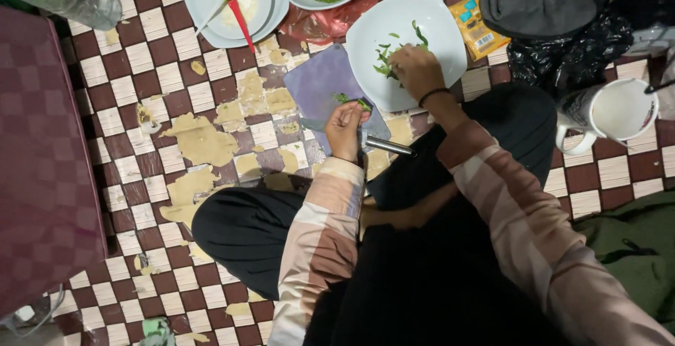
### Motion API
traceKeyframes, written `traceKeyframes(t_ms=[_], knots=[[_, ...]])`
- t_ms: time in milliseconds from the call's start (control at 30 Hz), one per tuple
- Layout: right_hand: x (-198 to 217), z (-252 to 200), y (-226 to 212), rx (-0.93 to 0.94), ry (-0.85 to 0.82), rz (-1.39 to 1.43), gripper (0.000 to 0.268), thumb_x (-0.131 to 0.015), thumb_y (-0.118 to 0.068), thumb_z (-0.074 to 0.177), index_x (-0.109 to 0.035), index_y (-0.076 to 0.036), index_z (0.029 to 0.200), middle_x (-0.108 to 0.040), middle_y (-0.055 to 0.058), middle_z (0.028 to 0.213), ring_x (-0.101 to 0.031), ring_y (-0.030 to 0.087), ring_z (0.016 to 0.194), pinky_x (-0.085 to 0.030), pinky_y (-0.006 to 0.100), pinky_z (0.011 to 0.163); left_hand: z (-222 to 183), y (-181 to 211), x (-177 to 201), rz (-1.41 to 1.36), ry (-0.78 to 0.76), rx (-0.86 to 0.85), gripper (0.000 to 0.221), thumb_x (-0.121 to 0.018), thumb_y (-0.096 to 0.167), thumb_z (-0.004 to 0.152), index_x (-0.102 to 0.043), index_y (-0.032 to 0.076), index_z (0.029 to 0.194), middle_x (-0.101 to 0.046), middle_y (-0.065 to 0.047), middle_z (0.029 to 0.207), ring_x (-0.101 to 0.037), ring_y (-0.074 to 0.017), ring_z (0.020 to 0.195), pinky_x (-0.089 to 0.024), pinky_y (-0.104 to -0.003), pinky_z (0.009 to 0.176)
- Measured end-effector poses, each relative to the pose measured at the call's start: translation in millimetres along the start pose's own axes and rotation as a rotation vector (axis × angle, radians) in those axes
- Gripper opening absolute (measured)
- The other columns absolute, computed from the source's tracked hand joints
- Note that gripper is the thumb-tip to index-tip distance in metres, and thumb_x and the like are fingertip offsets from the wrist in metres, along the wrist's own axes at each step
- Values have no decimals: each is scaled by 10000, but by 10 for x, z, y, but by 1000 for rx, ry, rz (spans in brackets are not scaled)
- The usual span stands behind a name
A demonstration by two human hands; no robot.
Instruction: The person is sitting on the floor, picking up green leaves from a white plate, and tearing or cutting them into smaller pieces on a purple cutting board.
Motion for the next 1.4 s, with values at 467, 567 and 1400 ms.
traceKeyframes(t_ms=[467, 567, 1400], knots=[[-242, -164, 428, -334, -220, 606, 72, -693, -230, 1021, -623, -236, 1004, -628, -40, 847, -663, 221, 801, -570, 374, 750, 35, -61, 26, 13, -8, -27, 152, -740, 54, 949, -700, -34, 1066, -723, -157, 885, -765, -216, 780, -677, -298, 734], [-124, -234, 493, -376, -218, 552, 114, -748, -191, 978, -644, -234, 994, -658, -54, 812, -685, 212, 779, -588, 383, 729, 24, -90, 41, 17, -7, -27, 159, -747, 59, 947, -701, -36, 1066, -724, -163, 885, -766, -221, 776, -677, -300, 731], [1107, -364, -1056, 34, 203, 89, 181, -678, -197, 917, -587, -66, 1004, -543, 10, 600, -636, 195, 651, -533, 465, 880, 51, -203, 136, 74, 46, -3, 138, -782, 55, 899, -739, -12, 1012, -736, -160, 848, -746, -171, 726, -665, -282, 688]])
Point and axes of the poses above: each hand's wrist, its own z-axis towards the middle knuckle, its own x-axis out of the back of the hand, y = z × x, the point moved 10 cm from there along z, towards the middle knuckle
